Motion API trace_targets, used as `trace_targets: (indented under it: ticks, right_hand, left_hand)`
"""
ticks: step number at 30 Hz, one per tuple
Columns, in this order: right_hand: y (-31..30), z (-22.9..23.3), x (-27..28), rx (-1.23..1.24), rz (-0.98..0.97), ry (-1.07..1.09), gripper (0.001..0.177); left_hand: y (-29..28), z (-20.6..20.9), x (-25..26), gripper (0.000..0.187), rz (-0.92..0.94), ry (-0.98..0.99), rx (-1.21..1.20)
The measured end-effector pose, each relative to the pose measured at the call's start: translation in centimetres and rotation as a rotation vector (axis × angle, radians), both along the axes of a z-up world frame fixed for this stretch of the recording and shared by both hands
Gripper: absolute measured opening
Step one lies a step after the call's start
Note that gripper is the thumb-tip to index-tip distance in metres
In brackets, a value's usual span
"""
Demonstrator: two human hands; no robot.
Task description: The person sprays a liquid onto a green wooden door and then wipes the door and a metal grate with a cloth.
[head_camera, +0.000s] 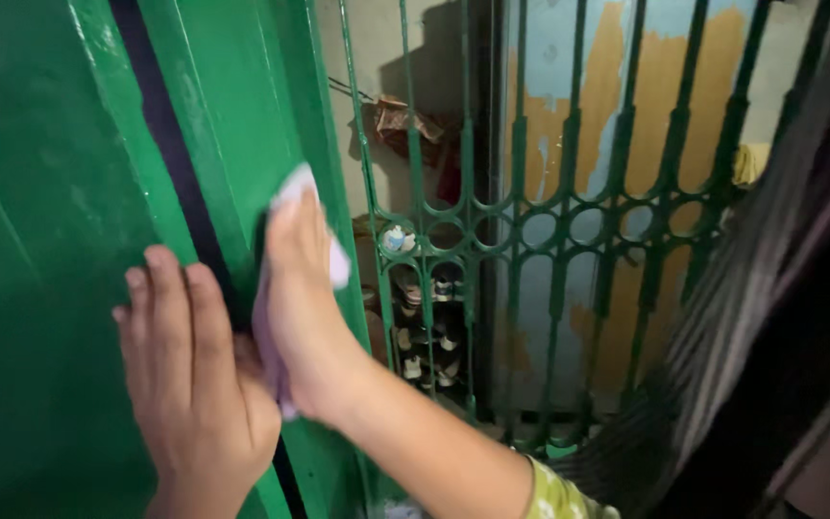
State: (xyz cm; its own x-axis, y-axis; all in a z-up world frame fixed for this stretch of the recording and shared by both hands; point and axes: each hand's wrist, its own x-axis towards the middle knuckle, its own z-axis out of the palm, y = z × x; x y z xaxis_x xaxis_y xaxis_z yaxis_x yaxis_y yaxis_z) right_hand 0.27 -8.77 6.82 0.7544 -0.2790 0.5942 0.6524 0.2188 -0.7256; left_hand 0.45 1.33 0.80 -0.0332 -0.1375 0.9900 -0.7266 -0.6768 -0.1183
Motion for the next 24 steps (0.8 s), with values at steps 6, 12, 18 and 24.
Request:
trace_targets:
  ticks: [6,12,18,24]
  right_hand:
    - [-3.5,-1.0,6.0,-0.333,-0.317,-0.431,0.082]
    - [-5.0,-8.7,7.9,-0.360,-0.415,-0.260,0.081]
    - [-2.7,-19.7,4.5,0.121,-0.059,0.118,0.084]
    - [3.6,-23.3,-2.6,0.208,-0.076,-0.001,0.072]
  left_hand:
    - [-0.4,0.1,0.1,0.048,0.082,0.064,0.000]
    - [-0.4,0.4,0.0,0.050,0.147,0.045,0.048]
    - [0.4,-0.2,-0.3,0.050,0.055,0.027,0.051]
    - [0.9,-0.4,-0.3,0.048,-0.069,0.040,0.001]
